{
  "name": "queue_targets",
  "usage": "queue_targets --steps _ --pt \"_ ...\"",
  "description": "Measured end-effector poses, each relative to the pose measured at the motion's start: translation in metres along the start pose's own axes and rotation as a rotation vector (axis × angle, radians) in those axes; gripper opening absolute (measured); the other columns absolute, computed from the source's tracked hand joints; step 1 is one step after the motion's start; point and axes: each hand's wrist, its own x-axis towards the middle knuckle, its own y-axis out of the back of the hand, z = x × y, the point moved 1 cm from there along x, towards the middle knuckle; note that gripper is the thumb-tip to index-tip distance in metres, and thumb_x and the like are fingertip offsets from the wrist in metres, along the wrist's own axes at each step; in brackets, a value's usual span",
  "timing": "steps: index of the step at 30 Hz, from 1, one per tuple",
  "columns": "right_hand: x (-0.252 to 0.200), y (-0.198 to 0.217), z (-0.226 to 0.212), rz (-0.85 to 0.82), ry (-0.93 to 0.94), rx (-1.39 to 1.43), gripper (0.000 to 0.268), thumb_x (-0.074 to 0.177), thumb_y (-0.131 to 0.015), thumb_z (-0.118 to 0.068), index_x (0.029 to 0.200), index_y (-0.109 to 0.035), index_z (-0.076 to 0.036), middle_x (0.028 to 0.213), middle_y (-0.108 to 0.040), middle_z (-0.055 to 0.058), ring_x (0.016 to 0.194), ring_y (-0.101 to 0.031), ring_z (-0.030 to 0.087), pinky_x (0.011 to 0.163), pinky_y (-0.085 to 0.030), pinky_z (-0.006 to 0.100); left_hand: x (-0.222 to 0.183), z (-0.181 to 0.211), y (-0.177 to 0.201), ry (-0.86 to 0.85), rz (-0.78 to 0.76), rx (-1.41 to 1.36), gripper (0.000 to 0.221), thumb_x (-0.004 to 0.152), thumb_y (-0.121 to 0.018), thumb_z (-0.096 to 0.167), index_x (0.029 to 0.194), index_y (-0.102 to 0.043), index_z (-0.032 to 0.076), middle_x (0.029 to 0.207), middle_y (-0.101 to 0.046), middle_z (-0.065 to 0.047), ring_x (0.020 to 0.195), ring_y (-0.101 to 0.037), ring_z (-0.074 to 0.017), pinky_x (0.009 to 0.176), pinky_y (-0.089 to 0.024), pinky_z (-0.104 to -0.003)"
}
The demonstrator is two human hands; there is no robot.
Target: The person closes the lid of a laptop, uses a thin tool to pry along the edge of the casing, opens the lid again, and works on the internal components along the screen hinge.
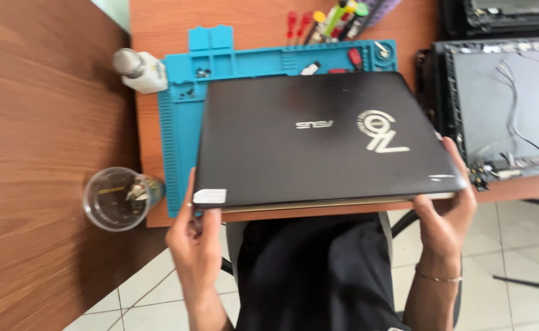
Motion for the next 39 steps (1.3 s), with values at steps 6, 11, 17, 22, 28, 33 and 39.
queue_targets --steps 6,11,17,22,28,33,39 --pt "-0.006 0.007 0.009 -0.068 -0.07 -0.01 0.101 0.084 -0.088 -0.024 0.163 -0.033 0.007 0.167 -0.043 0.018 0.152 -0.047 0.025 0.125 -0.041 0.036 -0.004 -0.013 0.004 -0.137 -0.064 0.117 0.06 0.09 -0.068 0.002 0.149 -0.056 0.004 0.075 -0.061 0.003 0.061 -0.042 -0.0001 0.055 -0.034 -0.018" --pt "-0.014 0.014 0.026 -0.112 -0.075 0.026 0.109 0.079 -0.09 -0.026 0.163 -0.029 0.005 0.168 -0.039 0.019 0.152 -0.045 0.026 0.125 -0.041 0.039 -0.006 -0.029 0.002 -0.164 -0.061 0.21 0.063 0.087 -0.074 0.005 0.148 -0.059 0.004 0.071 -0.054 0.002 0.058 -0.035 -0.0019 0.052 -0.029 -0.021" --pt "-0.016 0.019 0.04 -0.15 -0.072 -0.031 0.11 0.075 -0.089 -0.018 0.164 -0.027 0.002 0.168 -0.038 0.018 0.152 -0.044 0.026 0.123 -0.043 0.039 -0.011 -0.05 -0.008 -0.206 -0.02 0.216 0.069 0.083 -0.078 0.004 0.148 -0.055 0.005 0.085 -0.068 0.003 0.058 -0.037 -0.0021 0.048 -0.03 -0.02" --pt "-0.011 0.024 0.041 -0.126 -0.207 -0.326 0.111 0.065 -0.088 -0.005 0.162 -0.035 -0.008 0.143 -0.063 0.015 0.119 -0.066 0.021 0.091 -0.062 0.031 -0.011 -0.073 -0.013 -0.18 -0.004 0.278 0.077 0.08 -0.082 0.005 0.151 -0.054 0.008 0.074 -0.063 -0.002 0.059 -0.046 -0.0021 0.049 -0.04 -0.019" --pt "-0.007 0.022 0.038 -0.15 -0.106 -0.515 0.113 0.059 -0.092 -0.007 0.157 -0.037 -0.007 0.136 -0.067 0.017 0.111 -0.071 0.023 0.078 -0.064 0.032 -0.008 -0.072 -0.015 -0.241 0.004 0.445 0.078 0.075 -0.084 0.004 0.148 -0.056 0.008 0.081 -0.071 -0.008 0.058 -0.055 -0.0089 0.05 -0.044 -0.026" --pt "-0.011 0.022 0.04 -0.154 -0.024 -0.582 0.111 0.061 -0.092 -0.011 0.159 -0.038 -0.008 0.129 -0.07 0.019 0.114 -0.071 0.028 0.091 -0.061 0.038 -0.007 -0.06 -0.012 -0.384 0.005 0.459 0.075 0.076 -0.084 0.006 0.147 -0.059 0.011 0.101 -0.073 -0.008 0.079 -0.071 -0.0143 0.063 -0.057 -0.029" --pt "-0.016 0.026 0.047 -0.13 -0.01 -0.644 0.109 0.065 -0.092 -0.02 0.159 -0.038 -0.009 0.123 -0.072 0.018 0.111 -0.072 0.029 0.089 -0.06 0.039 -0.004 -0.043 -0.012 -0.529 0.162 0.624 0.074 0.069 -0.09 0.007 0.139 -0.065 0.011 0.095 -0.058 -0.004 0.07 -0.06 -0.0158 0.059 -0.051 -0.031"
